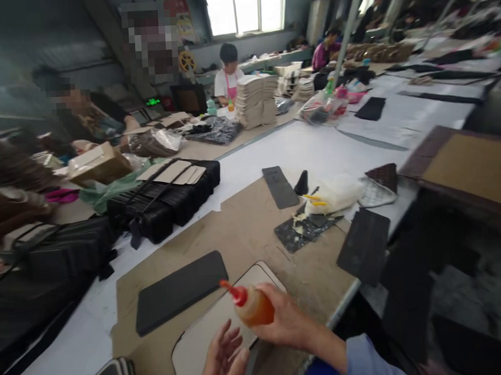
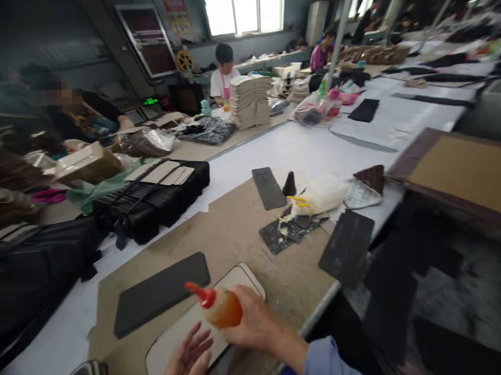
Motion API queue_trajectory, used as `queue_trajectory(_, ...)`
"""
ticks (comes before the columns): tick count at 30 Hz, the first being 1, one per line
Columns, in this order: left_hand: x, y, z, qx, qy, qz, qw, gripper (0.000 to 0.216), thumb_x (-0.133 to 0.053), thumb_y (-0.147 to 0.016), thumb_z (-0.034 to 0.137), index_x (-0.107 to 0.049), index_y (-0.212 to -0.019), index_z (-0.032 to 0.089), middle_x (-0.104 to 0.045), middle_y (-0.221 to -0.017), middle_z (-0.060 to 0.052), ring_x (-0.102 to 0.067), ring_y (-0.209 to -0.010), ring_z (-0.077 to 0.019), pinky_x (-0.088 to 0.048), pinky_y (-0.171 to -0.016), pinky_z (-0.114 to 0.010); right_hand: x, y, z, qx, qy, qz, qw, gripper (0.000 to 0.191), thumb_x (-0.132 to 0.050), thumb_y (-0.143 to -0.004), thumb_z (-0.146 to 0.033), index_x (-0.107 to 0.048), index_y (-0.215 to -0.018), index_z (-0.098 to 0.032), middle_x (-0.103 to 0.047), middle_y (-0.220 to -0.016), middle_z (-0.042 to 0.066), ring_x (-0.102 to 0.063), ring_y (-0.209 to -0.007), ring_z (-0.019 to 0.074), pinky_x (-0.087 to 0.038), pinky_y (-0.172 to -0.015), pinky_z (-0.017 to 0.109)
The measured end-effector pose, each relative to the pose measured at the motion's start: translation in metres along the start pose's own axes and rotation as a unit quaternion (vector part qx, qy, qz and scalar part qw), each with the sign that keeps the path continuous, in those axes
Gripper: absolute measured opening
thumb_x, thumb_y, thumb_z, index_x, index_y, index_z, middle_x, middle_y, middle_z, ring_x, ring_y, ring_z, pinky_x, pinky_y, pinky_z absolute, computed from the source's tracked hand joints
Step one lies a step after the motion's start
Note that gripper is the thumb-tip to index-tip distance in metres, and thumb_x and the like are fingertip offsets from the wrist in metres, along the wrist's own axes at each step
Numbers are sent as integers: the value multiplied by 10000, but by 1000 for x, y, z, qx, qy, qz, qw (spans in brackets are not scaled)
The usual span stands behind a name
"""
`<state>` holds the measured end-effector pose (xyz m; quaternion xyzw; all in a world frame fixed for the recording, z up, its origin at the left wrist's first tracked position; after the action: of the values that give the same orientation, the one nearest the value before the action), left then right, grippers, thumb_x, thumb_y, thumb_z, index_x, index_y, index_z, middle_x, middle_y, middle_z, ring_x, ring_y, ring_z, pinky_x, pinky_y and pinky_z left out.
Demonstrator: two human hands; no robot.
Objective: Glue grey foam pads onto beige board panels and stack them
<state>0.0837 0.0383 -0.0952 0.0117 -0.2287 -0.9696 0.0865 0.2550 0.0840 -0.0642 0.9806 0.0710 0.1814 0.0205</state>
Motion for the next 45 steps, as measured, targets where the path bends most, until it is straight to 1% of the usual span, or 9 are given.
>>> queue_trajectory(5,26,2,7,58,-5,-29,998,786,-755,-430,599,-563,-1067,182,-654,-1050,-87,-557,-1050,-324,-517,-832,-352,-34,36,-30,-11,38,-56,998,599,-697,-526,-283,-538,-1096,-190,-571,-1035,66,-518,-983,222,-419,-877,335)
queue_trajectory(10,48,9,13,140,95,-31,985,847,-786,-364,586,-562,-1068,170,-676,-994,-80,-582,-1006,-328,-541,-776,-344,-53,52,-36,-8,-19,-34,999,911,-747,-529,-356,-321,-1319,-199,-445,-1257,107,-448,-1137,236,-358,-984,373)
queue_trajectory(14,38,31,35,75,154,-79,982,723,-750,-536,522,-555,-1124,150,-634,-1091,-108,-572,-1027,-303,-509,-826,-339,-60,59,-36,51,-26,54,997,710,-706,-613,-377,-418,-1237,-199,-472,-1236,115,-446,-1158,257,-350,-1001,392)
queue_trajectory(18,36,33,22,40,86,-166,982,649,-665,-637,538,-568,-1127,125,-659,-979,-135,-621,-877,-255,-517,-736,-328,-49,60,-17,-96,-138,107,980,550,-687,-634,-419,-509,-1114,-218,-581,-1098,86,-578,-959,249,-497,-805,361)
queue_trajectory(21,60,20,-14,-57,-90,-70,992,451,-661,-680,399,-615,-1055,152,-665,-933,-121,-616,-860,-239,-500,-809,-376,-42,60,-1,-208,-232,103,944,586,-716,-593,-444,-508,-1094,-224,-611,-1043,68,-603,-865,241,-530,-672,339)
queue_trajectory(25,97,7,-59,-239,-335,53,910,369,-659,-680,215,-615,-1046,205,-610,-1107,-122,-529,-1068,-291,-423,-929,-512,-46,65,9,-285,-273,85,915,545,-731,-585,-424,-513,-1056,-255,-623,-993,20,-606,-786,206,-525,-600,314)
queue_trajectory(28,114,-1,-80,-289,-438,68,849,459,-681,-654,149,-581,-1097,213,-527,-1237,-140,-450,-1170,-326,-400,-937,-567,-59,68,10,-320,-325,46,889,512,-686,-633,-447,-500,-1076,-272,-633,-942,13,-615,-743,202,-505,-550,300)
queue_trajectory(32,118,-8,-91,-328,-476,49,814,429,-648,-668,81,-584,-1074,203,-502,-1255,-154,-422,-1203,-318,-422,-936,-539,-77,68,10,-352,-386,25,853,483,-601,-695,-504,-471,-1099,-272,-646,-920,38,-632,-752,218,-490,-539,294)
queue_trajectory(45,115,-17,-84,-380,-471,7,796,280,-608,-744,174,-595,-1021,207,-547,-1191,-124,-485,-1135,-276,-472,-911,-481,-101,27,-5,-178,14,44,983,555,-666,-587,-534,-515,-1022,-225,-590,-1026,69,-585,-884,229,-506,-724,315)
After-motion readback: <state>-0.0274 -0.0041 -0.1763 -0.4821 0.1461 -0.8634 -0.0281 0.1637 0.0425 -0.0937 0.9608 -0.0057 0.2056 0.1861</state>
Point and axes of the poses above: each hand's wrist, its own y-axis away from the middle knuckle, its own x-axis out of the back of the hand, z = x × y, the point moved 2 cm from there along -y, towards the middle knuckle
